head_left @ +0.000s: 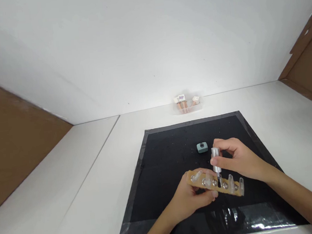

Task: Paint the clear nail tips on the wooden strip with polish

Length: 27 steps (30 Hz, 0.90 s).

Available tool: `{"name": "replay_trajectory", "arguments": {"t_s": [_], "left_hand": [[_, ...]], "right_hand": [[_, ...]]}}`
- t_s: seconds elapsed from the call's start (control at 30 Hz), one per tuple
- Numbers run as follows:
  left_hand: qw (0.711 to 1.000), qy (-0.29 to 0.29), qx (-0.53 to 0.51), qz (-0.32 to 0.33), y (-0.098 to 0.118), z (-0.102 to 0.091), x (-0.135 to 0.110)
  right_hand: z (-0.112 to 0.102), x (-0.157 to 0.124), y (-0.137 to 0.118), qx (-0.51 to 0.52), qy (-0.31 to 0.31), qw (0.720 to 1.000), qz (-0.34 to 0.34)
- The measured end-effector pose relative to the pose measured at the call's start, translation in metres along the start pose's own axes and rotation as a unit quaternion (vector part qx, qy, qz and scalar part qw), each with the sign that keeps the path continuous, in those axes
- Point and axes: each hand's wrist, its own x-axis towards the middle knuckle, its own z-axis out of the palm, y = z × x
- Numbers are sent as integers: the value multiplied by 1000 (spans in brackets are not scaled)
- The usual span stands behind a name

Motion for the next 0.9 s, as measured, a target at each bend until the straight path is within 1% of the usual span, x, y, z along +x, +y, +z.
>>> {"name": "replay_trajectory", "arguments": {"t_s": [0.17, 0.3, 0.4, 0.47, 0.53, 0.6, 0.73, 0.8, 0.9], "left_hand": [[1000, 3, 22, 0, -3, -2, -1], [1000, 9, 21, -8, -1, -2, -3], [1000, 3, 8, -8, 0, -1, -3], [1000, 2, -2, -7, -1, -1, -2], [1000, 5, -18, -9, -1, -1, -1], [999, 7, -37, -14, -1, -1, 0], [997, 11, -71, -22, 1, 1, 0], [996, 7, -92, -21, 2, 2, 0], [992, -12, -123, -4, -1, 2, 1]], "right_hand": [[-4, 4, 4, -31, 56, 997, 33], [-8, 4, 6, 5, 83, 996, 41], [-7, 1, 5, 41, 54, 998, 16], [-6, 0, 3, 38, 25, 999, -9], [-5, 0, 3, 26, 20, 999, -17], [-6, 1, 5, 23, 43, 999, -2], [-8, 5, 16, 21, 121, 992, 25], [-9, 7, 22, 9, 155, 988, 17], [-7, 10, 29, -15, 175, 984, -10]]}}
